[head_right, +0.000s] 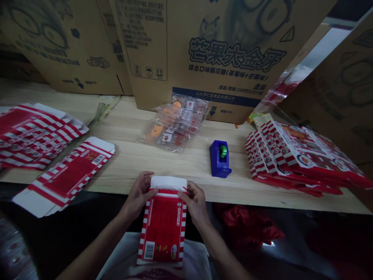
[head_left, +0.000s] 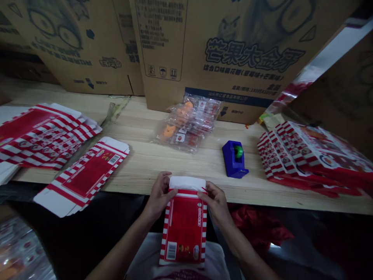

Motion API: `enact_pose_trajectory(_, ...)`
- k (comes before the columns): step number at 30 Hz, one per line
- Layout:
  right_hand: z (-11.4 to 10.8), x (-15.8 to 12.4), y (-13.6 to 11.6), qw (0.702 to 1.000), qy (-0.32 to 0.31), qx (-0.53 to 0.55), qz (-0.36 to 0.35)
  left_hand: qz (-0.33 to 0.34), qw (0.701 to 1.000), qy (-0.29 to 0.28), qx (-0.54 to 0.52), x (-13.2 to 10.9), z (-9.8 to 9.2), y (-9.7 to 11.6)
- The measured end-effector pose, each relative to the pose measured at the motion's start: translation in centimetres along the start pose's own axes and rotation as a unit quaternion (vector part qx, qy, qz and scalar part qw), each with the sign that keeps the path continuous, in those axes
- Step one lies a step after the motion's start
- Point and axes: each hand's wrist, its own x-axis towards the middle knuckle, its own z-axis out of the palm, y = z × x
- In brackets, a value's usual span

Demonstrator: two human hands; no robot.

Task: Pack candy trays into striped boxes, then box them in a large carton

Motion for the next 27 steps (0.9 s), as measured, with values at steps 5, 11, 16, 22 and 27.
enact_pose_trajectory(5,-0.5,0.5,0.2,1.0,-0.009,-0.003,-0.015,-0.016,0.996,-0.083,0.038,0.8,-1.1,0.5)
enact_pose_trajectory(11,-1.4,0.4,-0.4,0.983,-0.088,-0.138,-0.086,0.088,0.97,-0.136,0.181,0.3,-1.8,1.1)
enact_pose_trajectory(16,-1.1,0.7,-2.2,0.97,-0.107,-0.2,-0.088,0.077,0.954,-0.147,0.251,0.5,-2.1,2.3)
enact_pose_trajectory(22,-0.6,2.0,-4.7,0.959,-0.148,-0.232,-0.066,-0.056,0.967,-0.198,0.148,1.9,-2.2,4.2)
enact_pose_trajectory(27,-0.7,2.4,-4.7,0.963,-0.158,-0.215,-0.05,-0.094,0.968,-0.21,0.097,2.5,-2.0,4.7)
